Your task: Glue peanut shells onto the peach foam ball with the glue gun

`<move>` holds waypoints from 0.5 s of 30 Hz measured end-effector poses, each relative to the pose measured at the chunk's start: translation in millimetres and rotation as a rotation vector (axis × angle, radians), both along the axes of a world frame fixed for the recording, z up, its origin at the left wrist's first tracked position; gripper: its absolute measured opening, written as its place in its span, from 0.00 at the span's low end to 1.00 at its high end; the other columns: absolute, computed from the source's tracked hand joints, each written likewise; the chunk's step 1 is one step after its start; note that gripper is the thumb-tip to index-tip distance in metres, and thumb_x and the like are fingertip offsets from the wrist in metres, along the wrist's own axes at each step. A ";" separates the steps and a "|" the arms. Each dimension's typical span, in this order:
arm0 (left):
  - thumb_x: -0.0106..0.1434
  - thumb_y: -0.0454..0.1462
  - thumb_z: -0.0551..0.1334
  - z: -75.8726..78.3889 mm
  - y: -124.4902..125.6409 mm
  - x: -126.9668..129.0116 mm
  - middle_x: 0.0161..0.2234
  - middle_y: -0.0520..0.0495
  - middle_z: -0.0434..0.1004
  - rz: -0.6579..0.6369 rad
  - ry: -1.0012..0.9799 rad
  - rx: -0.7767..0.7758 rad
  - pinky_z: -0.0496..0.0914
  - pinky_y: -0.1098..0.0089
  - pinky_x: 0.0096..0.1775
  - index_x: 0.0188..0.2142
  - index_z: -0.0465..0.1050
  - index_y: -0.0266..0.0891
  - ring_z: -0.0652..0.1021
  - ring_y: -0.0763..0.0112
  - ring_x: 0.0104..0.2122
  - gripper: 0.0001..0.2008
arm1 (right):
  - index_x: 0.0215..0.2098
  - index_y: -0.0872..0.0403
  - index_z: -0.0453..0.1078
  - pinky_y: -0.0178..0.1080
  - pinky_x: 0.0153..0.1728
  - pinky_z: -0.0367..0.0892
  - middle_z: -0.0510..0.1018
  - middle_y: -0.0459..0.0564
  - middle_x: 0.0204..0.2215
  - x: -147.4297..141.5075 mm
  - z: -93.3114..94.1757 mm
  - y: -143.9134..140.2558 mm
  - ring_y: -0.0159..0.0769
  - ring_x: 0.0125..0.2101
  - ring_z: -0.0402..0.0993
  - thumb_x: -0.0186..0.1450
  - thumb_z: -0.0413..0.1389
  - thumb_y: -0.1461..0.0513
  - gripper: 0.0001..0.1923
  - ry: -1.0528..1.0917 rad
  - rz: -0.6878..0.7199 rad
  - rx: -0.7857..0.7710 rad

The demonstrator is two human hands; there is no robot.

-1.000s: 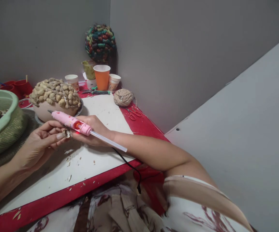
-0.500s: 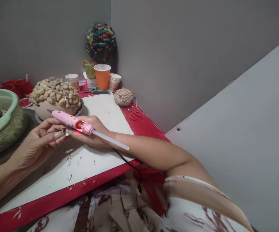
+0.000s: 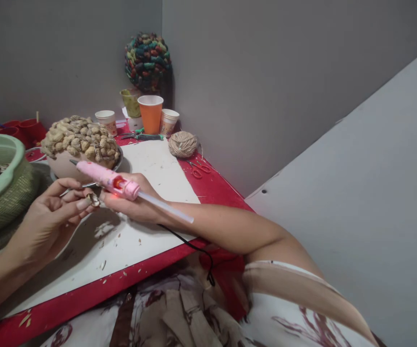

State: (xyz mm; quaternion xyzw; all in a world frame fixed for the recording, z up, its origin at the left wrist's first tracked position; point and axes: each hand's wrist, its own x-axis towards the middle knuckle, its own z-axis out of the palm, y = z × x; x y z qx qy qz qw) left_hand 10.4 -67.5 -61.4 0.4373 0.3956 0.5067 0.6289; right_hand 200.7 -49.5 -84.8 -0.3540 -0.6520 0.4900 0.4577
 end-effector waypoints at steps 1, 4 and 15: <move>0.46 0.32 0.81 2.7 1.0 -0.7 0.30 0.54 0.84 -0.014 -0.019 -0.044 0.77 0.81 0.34 0.35 0.75 0.40 0.81 0.77 0.29 0.20 | 0.27 0.54 0.65 0.32 0.24 0.60 0.69 0.40 0.21 0.2 3.2 -1.3 0.28 0.22 0.63 0.62 0.62 0.59 0.11 0.033 -0.001 -0.065; 0.44 0.32 0.82 9.4 6.1 -4.1 0.30 0.53 0.85 -0.049 -0.063 -0.125 0.77 0.80 0.32 0.38 0.75 0.39 0.82 0.76 0.27 0.24 | 0.27 0.54 0.67 0.32 0.22 0.60 0.70 0.41 0.19 3.4 8.4 -1.2 0.28 0.20 0.64 0.62 0.64 0.55 0.14 0.094 -0.003 -0.106; 0.48 0.31 0.80 10.6 17.8 -13.0 0.32 0.52 0.84 -0.001 -0.093 -0.067 0.79 0.75 0.39 0.39 0.76 0.40 0.83 0.73 0.33 0.21 | 0.37 0.55 0.73 0.38 0.32 0.70 0.77 0.48 0.30 6.3 7.3 8.6 0.34 0.29 0.71 0.62 0.64 0.57 0.10 0.033 -0.008 0.068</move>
